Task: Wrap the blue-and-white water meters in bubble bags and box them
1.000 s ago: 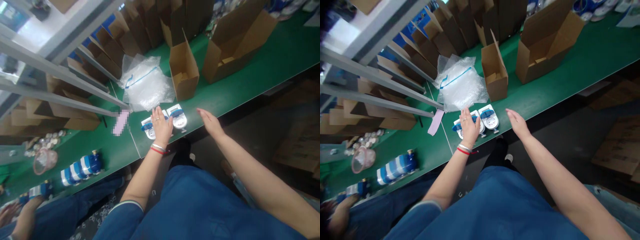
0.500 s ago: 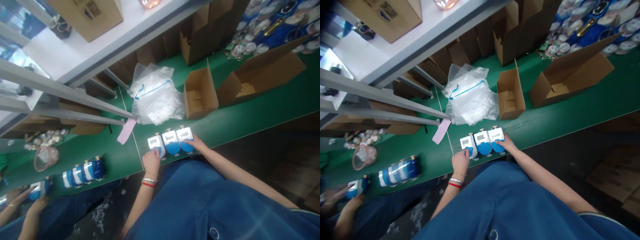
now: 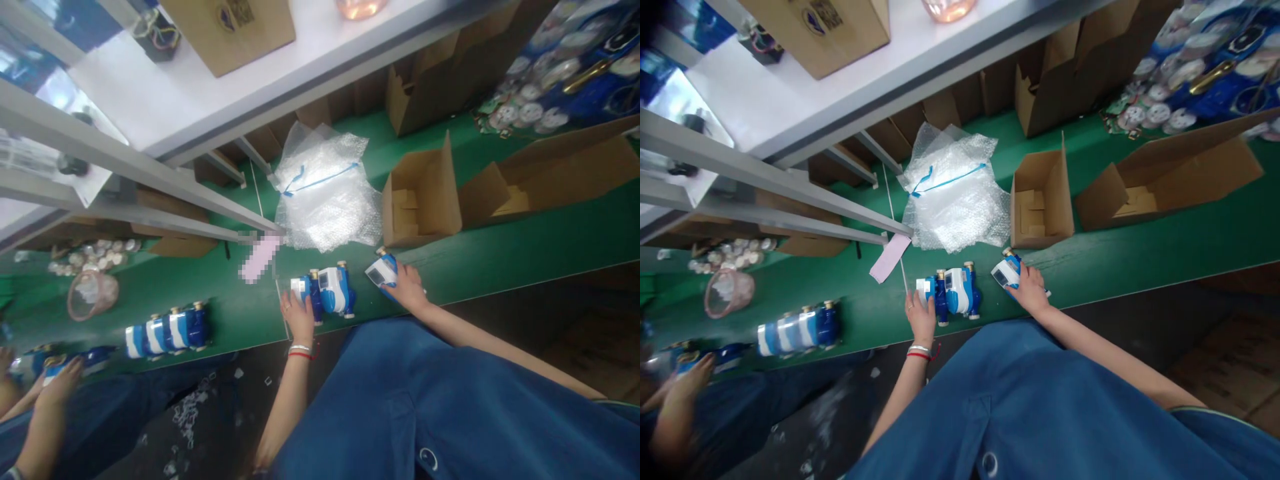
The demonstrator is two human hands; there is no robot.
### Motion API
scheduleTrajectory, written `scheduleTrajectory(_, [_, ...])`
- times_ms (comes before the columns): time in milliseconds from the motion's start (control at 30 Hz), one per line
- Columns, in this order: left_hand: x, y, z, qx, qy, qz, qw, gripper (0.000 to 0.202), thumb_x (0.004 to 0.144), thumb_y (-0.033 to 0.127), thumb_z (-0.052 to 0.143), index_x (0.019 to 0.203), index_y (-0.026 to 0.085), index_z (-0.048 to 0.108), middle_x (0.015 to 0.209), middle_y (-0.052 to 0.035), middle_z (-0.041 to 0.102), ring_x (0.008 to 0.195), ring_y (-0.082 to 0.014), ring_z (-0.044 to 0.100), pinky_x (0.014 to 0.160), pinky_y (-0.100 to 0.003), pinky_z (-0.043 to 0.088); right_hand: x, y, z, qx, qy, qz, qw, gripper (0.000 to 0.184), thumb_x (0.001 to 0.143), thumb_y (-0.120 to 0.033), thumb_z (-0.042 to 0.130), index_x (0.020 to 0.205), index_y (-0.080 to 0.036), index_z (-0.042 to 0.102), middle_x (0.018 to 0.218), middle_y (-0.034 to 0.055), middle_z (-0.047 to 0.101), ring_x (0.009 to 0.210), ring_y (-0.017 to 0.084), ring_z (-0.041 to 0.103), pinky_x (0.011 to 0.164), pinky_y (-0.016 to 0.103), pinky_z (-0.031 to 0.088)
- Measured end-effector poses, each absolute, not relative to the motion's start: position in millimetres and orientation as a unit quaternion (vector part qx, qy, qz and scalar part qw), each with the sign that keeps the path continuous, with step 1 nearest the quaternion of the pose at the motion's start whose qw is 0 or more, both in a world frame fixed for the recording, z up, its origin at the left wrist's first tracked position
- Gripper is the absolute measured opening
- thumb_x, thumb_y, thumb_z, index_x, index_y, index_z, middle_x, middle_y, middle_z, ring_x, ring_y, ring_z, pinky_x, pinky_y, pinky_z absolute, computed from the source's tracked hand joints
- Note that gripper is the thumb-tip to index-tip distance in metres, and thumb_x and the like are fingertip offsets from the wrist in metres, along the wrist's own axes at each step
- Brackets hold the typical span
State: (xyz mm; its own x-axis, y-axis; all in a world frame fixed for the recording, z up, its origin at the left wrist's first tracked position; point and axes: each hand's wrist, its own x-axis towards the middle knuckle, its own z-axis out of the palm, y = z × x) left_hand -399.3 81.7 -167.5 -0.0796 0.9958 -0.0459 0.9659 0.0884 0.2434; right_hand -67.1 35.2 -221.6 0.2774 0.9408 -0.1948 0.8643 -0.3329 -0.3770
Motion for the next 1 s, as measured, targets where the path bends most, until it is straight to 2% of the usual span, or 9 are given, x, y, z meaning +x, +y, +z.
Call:
scheduleTrajectory(133, [-358,164,-167,0.791,0.587,0.116,0.13,0.043,0.092,0.029,0.042,0.132,0.014,0.044,0.142,-0.0156,0.038,0.134,-0.0243,0.033,0.111,-0.042,0.029,-65,32,-228,-0.802,-0.561,0.18,0.096,0.093,0.072,-0.053,0.063,0.141,-0.005,0.026,0.12,0.0219,0.049,0.113,0.036,0.043,0.098,0.045,0.032])
scheduleTrajectory(200, [-329,214,-178,0.832,0.532,0.087,0.129,0.045,0.089,0.024,0.047,0.132,0.01,0.043,0.138,-0.0171,0.042,0.131,-0.025,0.035,0.112,-0.041,0.027,-67,28,-232,-0.804,-0.56,0.178,0.095,0.096,0.071,-0.053,0.063,0.143,-0.005,0.022,0.13,0.0231,0.044,0.119,0.037,0.039,0.102,0.047,0.029])
scheduleTrajectory(333, [-290,288,-213,0.876,0.462,-0.039,0.132,0.056,0.079,0.019,0.061,0.129,0.004,0.042,0.137,-0.0218,0.04,0.13,-0.0298,0.034,0.109,-0.043,0.026,-66,20,-237,-0.789,-0.574,0.196,0.094,0.097,0.071,-0.052,0.063,0.145,-0.008,0.019,0.138,0.0212,0.039,0.129,0.036,0.031,0.107,0.047,0.025])
scheduleTrajectory(433, [-284,310,-225,0.878,0.448,-0.103,0.132,0.031,0.083,0.01,0.05,0.114,0.006,0.053,0.124,-0.0205,0.051,0.119,-0.0278,0.045,0.102,-0.04,0.034,-63,18,-237,-0.787,-0.572,0.211,0.097,0.094,0.073,-0.052,0.061,0.145,-0.008,0.02,0.138,0.0204,0.041,0.131,0.035,0.031,0.108,0.046,0.024])
scheduleTrajectory(500, [-285,314,-223,0.877,0.449,-0.11,0.129,0.024,0.086,0.007,0.041,0.104,0.007,0.056,0.112,-0.0197,0.056,0.11,-0.0261,0.051,0.096,-0.038,0.037,-61,19,-236,-0.788,-0.565,0.224,0.095,0.093,0.073,-0.053,0.061,0.146,-0.01,0.02,0.138,0.0198,0.041,0.132,0.035,0.03,0.108,0.046,0.023])
scheduleTrajectory(567, [-284,310,-218,0.881,0.443,-0.111,0.124,0.022,0.089,0.011,0.04,0.104,0.007,0.056,0.11,-0.0199,0.056,0.107,-0.0263,0.052,0.095,-0.037,0.038,-60,22,-235,-0.788,-0.559,0.241,0.092,0.093,0.073,-0.054,0.06,0.146,-0.011,0.021,0.139,0.0189,0.041,0.133,0.034,0.03,0.108,0.046,0.023])
scheduleTrajectory(700, [-273,289,-215,0.884,0.435,-0.123,0.117,0.032,0.088,0.03,0.05,0.111,0.007,0.052,0.12,-0.0208,0.051,0.115,-0.0297,0.046,0.099,-0.039,0.034,-58,25,-231,-0.79,-0.549,0.255,0.094,0.095,0.072,-0.054,0.063,0.146,-0.013,0.02,0.14,0.0183,0.041,0.133,0.034,0.029,0.109,0.045,0.021])
scheduleTrajectory(833, [-262,281,-214,0.87,0.459,-0.146,0.107,0.027,0.09,0.022,0.042,0.108,0.006,0.054,0.116,-0.0221,0.053,0.109,-0.0281,0.05,0.095,-0.037,0.038,-57,28,-225,-0.787,-0.545,0.27,0.103,0.096,0.071,-0.052,0.064,0.147,-0.014,0.019,0.139,0.018,0.041,0.133,0.033,0.029,0.109,0.045,0.022])
scheduleTrajectory(1000, [-249,282,-201,0.873,0.463,-0.129,0.082,0.036,0.085,0.032,0.051,0.111,0.007,0.053,0.123,-0.0227,0.051,0.111,-0.0303,0.051,0.094,-0.038,0.04,-58,33,-213,-0.792,-0.526,0.288,0.115,0.099,0.069,-0.048,0.067,0.148,-0.015,0.017,0.146,0.0172,0.032,0.135,0.033,0.026,0.11,0.047,0.019])
